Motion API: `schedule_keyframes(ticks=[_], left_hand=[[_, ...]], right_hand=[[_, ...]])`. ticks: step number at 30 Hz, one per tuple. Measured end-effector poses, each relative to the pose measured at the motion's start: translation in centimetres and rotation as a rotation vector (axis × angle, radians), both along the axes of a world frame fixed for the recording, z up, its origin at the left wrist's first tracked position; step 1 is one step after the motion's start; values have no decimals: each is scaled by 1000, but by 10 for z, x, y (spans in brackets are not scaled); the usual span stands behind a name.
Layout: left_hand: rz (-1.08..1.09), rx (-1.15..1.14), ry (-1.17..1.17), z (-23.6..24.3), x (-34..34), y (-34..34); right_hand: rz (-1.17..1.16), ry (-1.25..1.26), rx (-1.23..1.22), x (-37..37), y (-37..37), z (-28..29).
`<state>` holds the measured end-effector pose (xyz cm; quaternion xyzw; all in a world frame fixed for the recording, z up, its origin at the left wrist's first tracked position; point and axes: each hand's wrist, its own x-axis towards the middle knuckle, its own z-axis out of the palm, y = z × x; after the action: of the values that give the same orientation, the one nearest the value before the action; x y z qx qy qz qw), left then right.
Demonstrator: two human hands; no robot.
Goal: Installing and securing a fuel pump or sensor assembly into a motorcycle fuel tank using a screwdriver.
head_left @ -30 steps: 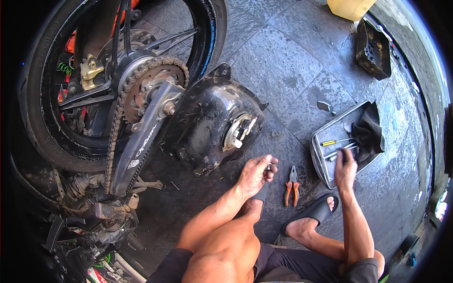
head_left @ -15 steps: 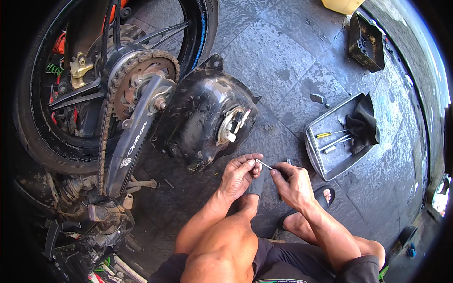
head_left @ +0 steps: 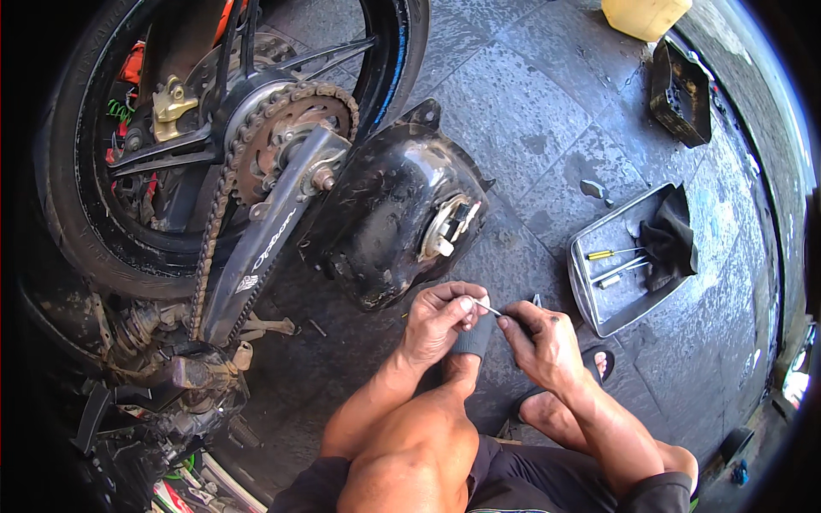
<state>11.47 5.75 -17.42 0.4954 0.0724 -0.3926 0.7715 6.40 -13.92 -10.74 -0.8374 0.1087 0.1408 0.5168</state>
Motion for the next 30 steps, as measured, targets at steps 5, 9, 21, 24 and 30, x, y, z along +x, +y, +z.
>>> schedule_keyframes(ticks=[5, 9, 21, 24, 30], left_hand=[[330, -337, 158, 13, -2, -5], [426, -322, 202, 13, 0, -4], [515, -339, 299, 17, 5, -8], [509, -332, 298, 18, 6, -9], [527, -441, 297, 19, 4, -11]], right_hand=[[-153, -41, 106, 22, 30, 6], [-165, -104, 162, 38, 46, 1], [3, -247, -218, 51, 52, 14], [-37, -227, -182, 51, 54, 12], [-165, 294, 258, 71, 47, 30]])
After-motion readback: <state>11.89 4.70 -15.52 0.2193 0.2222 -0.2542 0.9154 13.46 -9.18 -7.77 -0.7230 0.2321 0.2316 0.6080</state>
